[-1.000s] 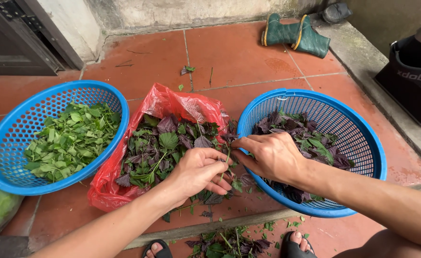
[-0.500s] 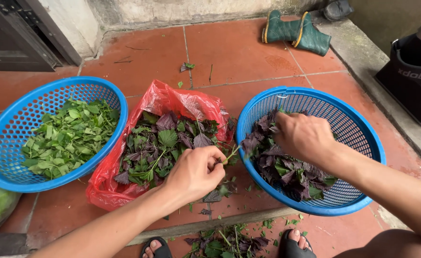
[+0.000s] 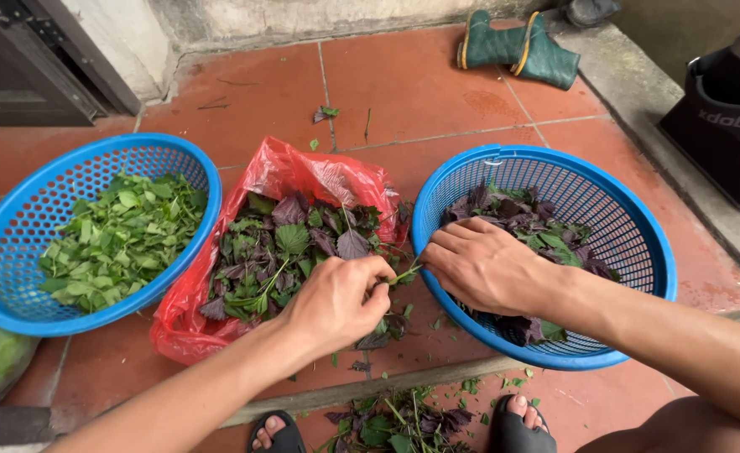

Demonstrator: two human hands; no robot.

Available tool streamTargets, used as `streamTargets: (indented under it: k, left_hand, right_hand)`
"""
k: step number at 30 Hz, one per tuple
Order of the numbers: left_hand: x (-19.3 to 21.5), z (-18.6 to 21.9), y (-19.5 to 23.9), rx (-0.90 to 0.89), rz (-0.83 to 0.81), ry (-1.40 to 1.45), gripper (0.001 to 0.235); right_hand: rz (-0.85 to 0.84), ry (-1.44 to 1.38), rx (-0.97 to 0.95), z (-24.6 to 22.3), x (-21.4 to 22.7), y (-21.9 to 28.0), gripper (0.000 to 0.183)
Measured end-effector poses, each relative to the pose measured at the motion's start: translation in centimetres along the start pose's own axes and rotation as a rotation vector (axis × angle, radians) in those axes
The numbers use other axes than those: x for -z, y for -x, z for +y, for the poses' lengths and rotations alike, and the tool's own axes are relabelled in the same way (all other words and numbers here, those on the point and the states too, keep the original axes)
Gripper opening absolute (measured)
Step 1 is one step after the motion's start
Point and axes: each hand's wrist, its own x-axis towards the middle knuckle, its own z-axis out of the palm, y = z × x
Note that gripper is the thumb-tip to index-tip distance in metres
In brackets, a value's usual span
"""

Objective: Picking and sorting various types of herbs and leaves from bags into different baskets.

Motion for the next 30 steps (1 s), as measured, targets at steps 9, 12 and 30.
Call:
streamTargets:
  k: [9,12,30]
  left_hand:
    - [-0.8,-0.1,-1.1,0.259,-0.239,0.425,0.034]
    - [-2.7,1.1,0.9,0.296,-0.661,0.294,0.031]
    - [-11.3,-14.2,-1.4,-0.294,-0.185,-0.815,0.023]
  right_hand:
    - [-0.206,-0.158,-0.443,0.1,-2.7,0.6,0.029]
    - [-0.401,0.196,-0.573,4.0,-3.3,1.6,0.024]
    - [-0.601,0.000,-0.657,1.7,-4.2,0.6,0.049]
